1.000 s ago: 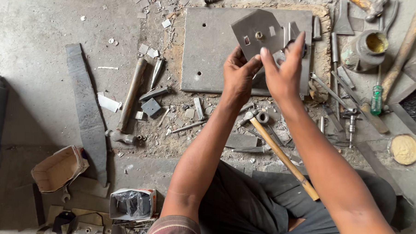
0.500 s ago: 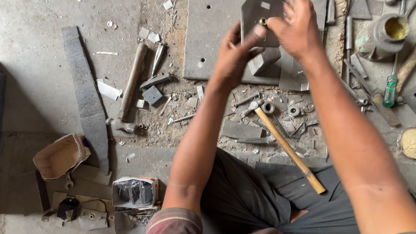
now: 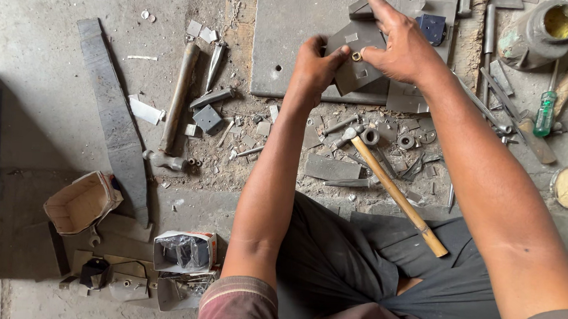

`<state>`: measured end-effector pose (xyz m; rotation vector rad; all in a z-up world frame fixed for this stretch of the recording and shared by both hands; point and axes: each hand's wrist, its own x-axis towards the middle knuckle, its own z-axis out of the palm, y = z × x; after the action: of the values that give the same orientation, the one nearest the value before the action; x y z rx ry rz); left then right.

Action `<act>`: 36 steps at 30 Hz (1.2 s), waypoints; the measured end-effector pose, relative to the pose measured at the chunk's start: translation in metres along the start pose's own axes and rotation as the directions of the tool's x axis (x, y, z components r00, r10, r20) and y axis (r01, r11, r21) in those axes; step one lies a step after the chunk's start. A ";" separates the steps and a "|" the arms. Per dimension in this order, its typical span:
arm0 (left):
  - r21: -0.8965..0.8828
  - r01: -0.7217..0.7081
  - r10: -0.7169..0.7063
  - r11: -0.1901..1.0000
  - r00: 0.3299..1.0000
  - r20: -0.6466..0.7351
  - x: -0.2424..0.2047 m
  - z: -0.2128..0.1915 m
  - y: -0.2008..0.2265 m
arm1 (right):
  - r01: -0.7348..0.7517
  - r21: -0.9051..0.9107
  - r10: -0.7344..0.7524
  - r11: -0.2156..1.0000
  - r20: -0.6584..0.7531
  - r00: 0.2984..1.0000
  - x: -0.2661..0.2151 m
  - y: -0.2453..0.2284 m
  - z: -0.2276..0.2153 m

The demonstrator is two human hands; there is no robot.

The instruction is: The person sits on the floor and uses a hammer to tap a metal pin into a lock mechanism mounted on a metal plate. They repeatedly adjust the plate and hammer the pin to secure it, then inspect the assembly.

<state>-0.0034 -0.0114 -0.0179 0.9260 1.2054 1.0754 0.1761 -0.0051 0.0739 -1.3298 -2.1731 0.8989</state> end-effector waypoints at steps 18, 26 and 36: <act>0.701 -0.212 0.228 0.681 0.971 0.072 -0.031 0.017 0.024 | -0.032 0.414 0.198 0.910 -0.364 0.910 -0.082 0.042 0.018; 0.745 -0.076 0.084 0.663 0.996 0.026 -0.037 0.023 0.042 | -0.829 0.429 0.660 0.359 0.512 0.550 -0.222 0.054 0.090; 0.772 -0.120 0.137 0.625 0.990 0.044 -0.036 0.017 0.041 | -0.631 0.008 0.629 0.776 0.071 0.774 -0.257 -0.023 -0.044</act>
<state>0.0064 -0.0354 0.0329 1.6935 1.6828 0.6331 0.3043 -0.2293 0.1128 -2.0978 -1.7380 1.2166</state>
